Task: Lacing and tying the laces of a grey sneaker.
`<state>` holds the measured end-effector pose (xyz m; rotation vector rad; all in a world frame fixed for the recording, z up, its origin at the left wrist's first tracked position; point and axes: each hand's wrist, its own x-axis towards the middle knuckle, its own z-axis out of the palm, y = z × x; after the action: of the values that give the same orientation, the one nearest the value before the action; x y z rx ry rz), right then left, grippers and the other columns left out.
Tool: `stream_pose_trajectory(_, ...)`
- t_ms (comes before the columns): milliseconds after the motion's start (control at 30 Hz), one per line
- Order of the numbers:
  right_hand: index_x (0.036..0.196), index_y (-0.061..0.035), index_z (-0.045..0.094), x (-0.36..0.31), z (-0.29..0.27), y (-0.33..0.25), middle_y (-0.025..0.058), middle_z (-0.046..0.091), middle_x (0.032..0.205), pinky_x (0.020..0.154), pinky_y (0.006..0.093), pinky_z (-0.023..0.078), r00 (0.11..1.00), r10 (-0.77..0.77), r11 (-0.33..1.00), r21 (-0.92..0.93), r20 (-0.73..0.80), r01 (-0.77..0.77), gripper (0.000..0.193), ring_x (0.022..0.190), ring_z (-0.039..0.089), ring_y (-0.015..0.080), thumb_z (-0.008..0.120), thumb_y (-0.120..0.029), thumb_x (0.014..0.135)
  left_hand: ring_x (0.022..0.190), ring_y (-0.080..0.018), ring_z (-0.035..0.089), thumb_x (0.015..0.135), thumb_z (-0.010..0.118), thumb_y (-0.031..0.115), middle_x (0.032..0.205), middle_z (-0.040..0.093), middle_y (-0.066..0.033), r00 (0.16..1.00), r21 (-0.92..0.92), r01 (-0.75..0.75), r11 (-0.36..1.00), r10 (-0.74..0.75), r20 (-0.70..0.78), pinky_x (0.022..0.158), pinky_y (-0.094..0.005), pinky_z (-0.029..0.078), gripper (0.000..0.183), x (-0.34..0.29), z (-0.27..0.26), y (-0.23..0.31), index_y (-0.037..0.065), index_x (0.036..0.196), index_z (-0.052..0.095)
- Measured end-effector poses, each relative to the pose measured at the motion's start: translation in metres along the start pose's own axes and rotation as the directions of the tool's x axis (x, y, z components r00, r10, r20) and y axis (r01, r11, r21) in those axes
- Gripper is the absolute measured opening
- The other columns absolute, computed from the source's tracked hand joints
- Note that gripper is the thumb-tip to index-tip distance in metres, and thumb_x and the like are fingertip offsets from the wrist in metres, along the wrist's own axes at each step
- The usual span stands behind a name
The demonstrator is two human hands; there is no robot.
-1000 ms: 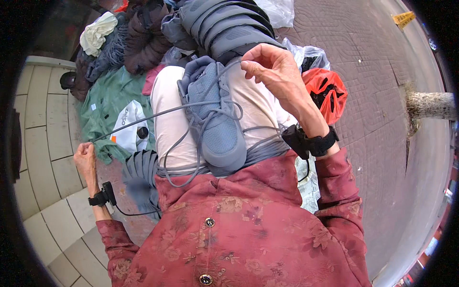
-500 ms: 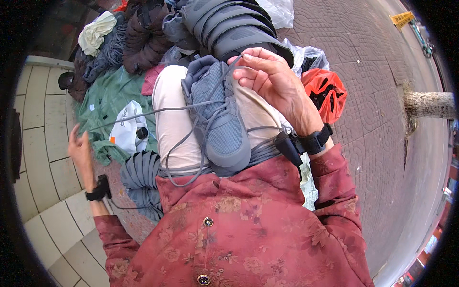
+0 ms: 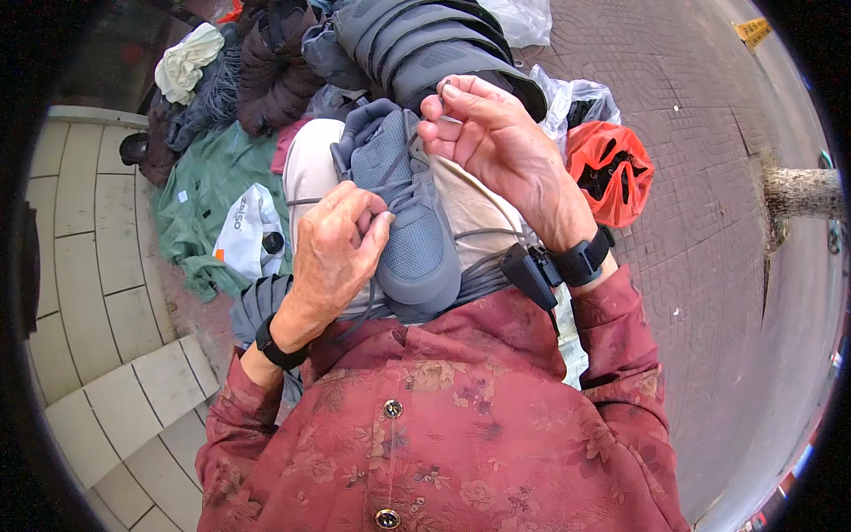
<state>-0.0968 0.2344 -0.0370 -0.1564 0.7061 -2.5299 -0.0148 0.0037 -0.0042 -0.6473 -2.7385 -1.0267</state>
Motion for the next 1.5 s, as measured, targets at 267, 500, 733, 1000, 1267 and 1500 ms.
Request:
stream_pose_trajectory(267,0.113,-0.0018,0.058,-0.002,-0.007,-0.003,0.0106,0.063,0.103,0.087,0.0307,0.057,1.000,0.004,0.999,0.042,0.016,-0.005,0.015,0.093,0.068,0.0222,0.062,-0.011,0.102,0.057,-0.0210,0.051,0.088,0.064,0.000,0.072,0.053,-0.0094,0.994,-0.120,0.082,0.989,-0.073,0.078,0.056,-0.0356,0.042,0.005,0.010,-0.007,-0.002,-0.001,0.091,0.059)
stream_pose_trajectory(500,0.100,-0.0018,0.064,-0.013,-0.092,-0.076,0.0075,0.066,0.102,0.096,0.0338,0.053,0.958,-0.266,0.839,-0.464,0.103,0.283,0.010,0.100,0.065,0.0181,0.055,-0.005,0.100,0.064,-0.0239,0.056,0.093,0.062,0.008,0.072,0.058,-0.0118,0.918,-0.163,0.168,0.972,-0.093,0.386,0.061,-0.0373,0.045,0.009,0.020,-0.035,-0.004,-0.001,0.095,0.060)
stream_pose_trajectory(733,0.103,0.0053,0.066,-0.104,-0.237,-0.322,0.0187,0.072,0.103,0.101,0.0412,0.052,0.624,-0.699,0.645,-0.686,-0.349,0.338,0.011,0.103,0.069,0.0277,0.063,-0.003,0.097,0.061,-0.0175,0.055,0.090,0.064,0.004,0.089,0.062,-0.0102,0.888,-0.162,-0.008,0.987,0.081,0.452,0.060,-0.0325,0.044,0.007,0.025,-0.045,-0.007,0.000,0.095,0.063)
stream_pose_trajectory(1000,0.127,-0.0016,0.062,-0.055,-0.147,-0.183,0.0113,0.067,0.122,0.085,0.0306,0.057,0.727,-0.663,0.219,-0.975,-0.177,-0.038,0.033,0.103,0.069,0.0191,0.068,-0.014,0.097,0.071,-0.0231,0.063,0.084,0.068,-0.005,0.102,0.059,-0.0119,0.981,-0.058,0.179,0.982,-0.174,0.085,0.067,-0.0358,0.050,0.024,0.012,-0.037,-0.017,0.000,0.107,0.063)
stream_pose_trajectory(1267,0.099,-0.0022,0.074,-0.037,0.015,0.022,0.0071,0.067,0.087,0.064,0.0308,0.049,0.953,-0.229,0.196,-0.949,0.199,0.245,0.013,0.073,0.064,0.0163,0.074,-0.002,0.085,0.074,-0.0330,0.062,0.084,0.068,-0.004,0.102,0.057,-0.0158,0.990,-0.028,0.109,0.994,-0.105,0.097,0.067,-0.0418,0.049,0.019,-0.001,-0.023,-0.036,-0.001,0.099,0.057)
stream_pose_trajectory(1500,0.098,0.0000,0.065,-0.029,0.025,0.038,0.0116,0.057,0.087,0.069,0.0373,0.048,0.930,-0.190,-0.085,-0.949,0.316,0.305,0.012,0.078,0.060,0.0283,0.069,-0.001,0.087,0.077,-0.0416,0.063,0.090,0.066,0.004,0.083,0.062,-0.0200,0.960,-0.050,0.247,0.968,-0.238,0.151,0.068,-0.0467,0.049,0.015,-0.001,-0.025,-0.030,0.000,0.099,0.055)
